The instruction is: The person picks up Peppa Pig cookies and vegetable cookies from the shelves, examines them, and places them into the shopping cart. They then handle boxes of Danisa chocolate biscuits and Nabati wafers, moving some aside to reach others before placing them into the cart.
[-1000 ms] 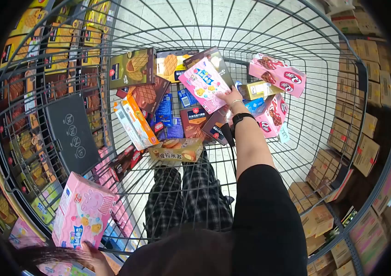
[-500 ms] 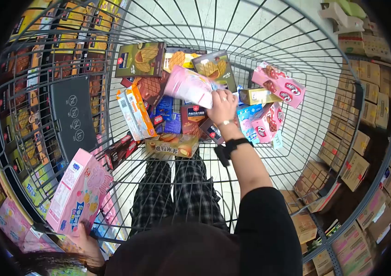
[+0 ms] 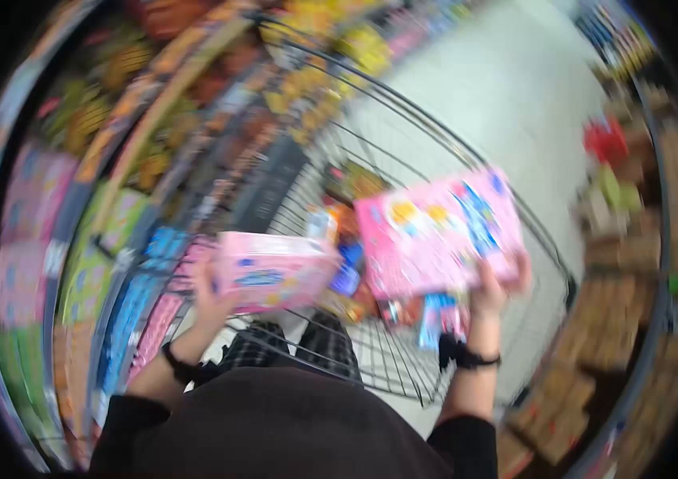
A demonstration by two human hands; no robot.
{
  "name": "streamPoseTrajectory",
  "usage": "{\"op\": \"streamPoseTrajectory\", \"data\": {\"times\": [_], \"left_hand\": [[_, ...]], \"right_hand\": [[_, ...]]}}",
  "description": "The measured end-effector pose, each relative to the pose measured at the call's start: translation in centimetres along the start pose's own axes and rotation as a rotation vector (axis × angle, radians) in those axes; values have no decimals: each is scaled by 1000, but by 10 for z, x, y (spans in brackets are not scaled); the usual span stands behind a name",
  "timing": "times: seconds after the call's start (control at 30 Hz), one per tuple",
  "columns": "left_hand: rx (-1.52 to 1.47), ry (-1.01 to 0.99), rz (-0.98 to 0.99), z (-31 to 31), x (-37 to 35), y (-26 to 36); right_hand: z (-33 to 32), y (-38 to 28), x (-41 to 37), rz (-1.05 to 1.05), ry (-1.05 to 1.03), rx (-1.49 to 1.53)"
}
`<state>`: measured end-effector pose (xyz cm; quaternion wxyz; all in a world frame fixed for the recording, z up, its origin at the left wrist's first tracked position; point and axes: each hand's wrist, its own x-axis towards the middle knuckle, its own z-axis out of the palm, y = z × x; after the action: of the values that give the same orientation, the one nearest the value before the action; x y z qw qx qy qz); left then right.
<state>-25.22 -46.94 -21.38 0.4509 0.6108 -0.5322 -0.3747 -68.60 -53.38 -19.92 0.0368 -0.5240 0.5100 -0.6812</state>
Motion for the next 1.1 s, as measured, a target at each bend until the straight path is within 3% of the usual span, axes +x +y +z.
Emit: {"op": "streamPoseTrajectory", "data": {"times": [0.03,0.07,0.1,0.2,0.33,0.37,0.4,0.43,0.47,0.5,0.57,0.7,0.8,0.83,0.9,0.93,1.03,1.1], "left_hand": [[87,-63,166,-7,6,-7],[-71,-96,154,-10,15,3],[83,-144,224,-22,25,27],[20,-185,267,-58,35,49],[-1,-232,231,-151,27,80],[-217,-253,312,-178,21,79],[-191,-209,306,-210,13,76],[-160,-162,306,-235,6,74],[-406,-211,331,-249,4,62],[-454,-163,283,-265,1,48],[-618,-111,172,-304,-20,39],[-603,-10,174,-348,-32,-24],[-752,55,144,-372,-45,-24],[-778,79,225,-377,-44,-29],[-836,125,372,-381,-41,-41],[-971,143,371,-386,-46,-30],[-683,374,431,-395,-45,-51],[-415,552,258,-408,-55,-63]], "right_hand": [[6,-32,7,152,30,169],[17,-56,11,160,27,241],[35,-85,12,90,5,255],[88,-166,-1,-213,-54,241],[157,-278,-32,-700,-134,188],[175,-297,-39,-794,-180,165],[192,-315,-45,-859,-249,131],[198,-321,-48,-928,-449,34],[221,-332,-57,-959,-548,-65],[250,-349,-73,-793,-611,136],[292,-396,-90,-836,-716,134],[356,-455,-115,-776,-1106,53],[415,-452,-138,-348,-1224,389],[432,-460,-156,-167,-1123,470],[463,-486,-183,-325,-831,346],[473,-495,-190,-155,-925,433],[494,-521,-194,286,-1192,615],[499,-526,-187,494,-1357,621]]}}
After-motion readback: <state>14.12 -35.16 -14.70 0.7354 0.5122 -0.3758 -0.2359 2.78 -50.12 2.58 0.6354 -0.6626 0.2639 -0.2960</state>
